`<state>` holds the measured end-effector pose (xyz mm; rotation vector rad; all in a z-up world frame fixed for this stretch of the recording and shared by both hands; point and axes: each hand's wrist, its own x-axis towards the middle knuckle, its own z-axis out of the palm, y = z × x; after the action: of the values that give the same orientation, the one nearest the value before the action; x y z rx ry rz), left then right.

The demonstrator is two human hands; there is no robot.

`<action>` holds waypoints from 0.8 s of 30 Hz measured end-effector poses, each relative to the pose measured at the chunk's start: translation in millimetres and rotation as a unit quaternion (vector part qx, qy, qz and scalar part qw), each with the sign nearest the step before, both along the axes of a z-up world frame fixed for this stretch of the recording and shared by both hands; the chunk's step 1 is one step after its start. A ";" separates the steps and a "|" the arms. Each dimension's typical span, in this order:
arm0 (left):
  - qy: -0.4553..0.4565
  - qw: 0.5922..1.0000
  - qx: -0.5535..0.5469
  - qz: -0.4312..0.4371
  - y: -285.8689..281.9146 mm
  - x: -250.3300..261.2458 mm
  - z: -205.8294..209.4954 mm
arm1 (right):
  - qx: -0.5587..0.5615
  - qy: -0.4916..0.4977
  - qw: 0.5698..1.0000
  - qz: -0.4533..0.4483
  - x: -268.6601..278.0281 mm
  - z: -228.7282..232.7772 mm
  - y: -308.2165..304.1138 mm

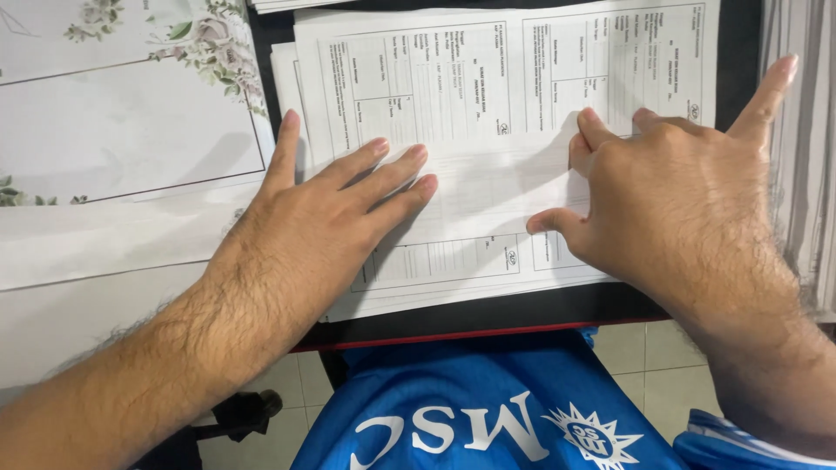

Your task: Folding printed documents and preparing them for insertion into envelopes

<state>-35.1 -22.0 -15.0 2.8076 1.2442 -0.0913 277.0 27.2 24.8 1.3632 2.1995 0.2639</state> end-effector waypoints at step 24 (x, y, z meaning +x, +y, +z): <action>0.240 0.964 0.070 0.093 -10.6 17.8 27.2 | 0.040 0.054 0.995 0.071 48.5 0.8 -0.4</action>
<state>-17.3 -32.6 12.2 2.8647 1.6599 -0.7402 325.6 26.8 25.7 1.2908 2.4035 0.3419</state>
